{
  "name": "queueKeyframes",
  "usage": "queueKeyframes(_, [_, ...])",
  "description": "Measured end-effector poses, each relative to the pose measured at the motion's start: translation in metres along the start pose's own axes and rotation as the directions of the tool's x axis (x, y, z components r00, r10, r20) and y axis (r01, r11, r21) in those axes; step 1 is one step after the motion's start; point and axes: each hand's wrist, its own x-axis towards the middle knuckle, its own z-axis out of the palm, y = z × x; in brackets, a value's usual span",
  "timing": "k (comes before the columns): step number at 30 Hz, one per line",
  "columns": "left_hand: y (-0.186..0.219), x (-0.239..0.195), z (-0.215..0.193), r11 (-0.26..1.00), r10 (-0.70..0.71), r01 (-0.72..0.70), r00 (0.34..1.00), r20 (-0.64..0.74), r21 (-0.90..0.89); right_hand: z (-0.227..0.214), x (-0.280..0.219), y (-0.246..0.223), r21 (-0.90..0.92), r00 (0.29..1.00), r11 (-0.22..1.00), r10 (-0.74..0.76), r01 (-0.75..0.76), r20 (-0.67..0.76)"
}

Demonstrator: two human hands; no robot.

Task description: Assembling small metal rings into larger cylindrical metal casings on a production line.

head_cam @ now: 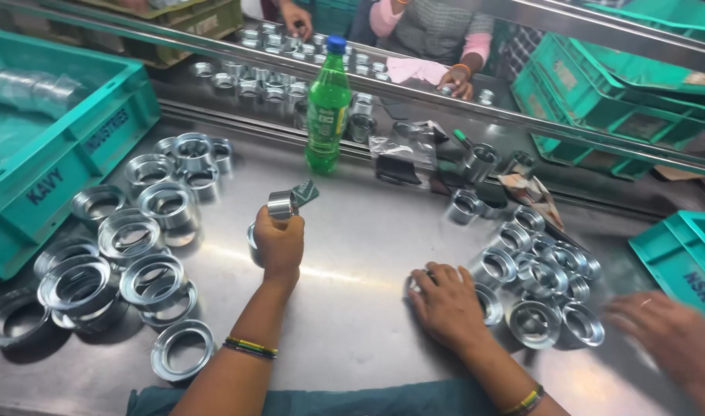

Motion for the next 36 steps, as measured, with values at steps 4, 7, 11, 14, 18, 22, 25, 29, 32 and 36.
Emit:
queueKeyframes(4, [-0.008, 0.002, -0.001, 1.000, 0.025, -0.025, 1.000, -0.015, 0.000, 0.006, -0.005, 0.031, -0.021, 0.994, 0.998, -0.054, 0.052, -0.095])
queueKeyframes(7, [-0.013, 0.001, 0.001, 0.998, 0.059, -0.059, 0.998, 0.008, 0.009, 0.006, -0.008, 0.049, -0.017, 0.990, 0.998, -0.057, 0.055, -0.129])
queueKeyframes(11, [-0.007, -0.003, 0.004, 0.997, 0.068, -0.069, 0.997, 0.023, 0.029, 0.002, -0.005, 0.057, -0.006, 0.973, 0.994, -0.105, 0.106, -0.207])
queueKeyframes(14, [-0.001, -0.006, 0.007, 0.999, 0.048, -0.049, 0.996, 0.069, 0.010, -0.014, 0.017, 0.045, 0.087, 0.931, 0.980, -0.141, 0.180, -0.336])
queueKeyframes(18, [-0.020, -0.011, 0.009, 0.981, 0.180, -0.190, 0.971, 0.158, 0.048, -0.047, 0.063, -0.013, 0.469, 0.857, 0.817, -0.059, 0.336, -0.512])
queueKeyframes(22, [-0.020, -0.015, 0.010, 0.959, 0.231, -0.253, 0.959, 0.166, 0.126, -0.024, 0.081, -0.079, 0.528, 0.832, 0.726, -0.110, 0.440, -0.543])
queueKeyframes(25, [-0.018, -0.011, 0.012, 0.955, 0.223, -0.252, 0.958, 0.179, 0.156, 0.002, 0.077, -0.100, 0.540, 0.833, 0.696, -0.155, 0.474, -0.531])
queueKeyframes(29, [-0.031, -0.018, 0.015, 0.973, 0.134, -0.176, 0.956, 0.260, 0.148, 0.036, 0.080, -0.080, 0.922, 0.985, 0.353, 0.000, 0.159, -0.170])
queueKeyframes(32, [-0.038, -0.026, 0.017, 0.979, 0.078, -0.140, 0.926, 0.369, 0.145, 0.049, 0.089, -0.059, 0.944, 0.964, -0.197, -0.067, -0.266, 0.258])
queueKeyframes(36, [-0.049, -0.036, 0.022, 0.896, 0.192, -0.359, 0.845, 0.499, 0.261, 0.035, 0.097, -0.056, 0.589, 0.830, -0.586, -0.367, -0.557, 0.420])
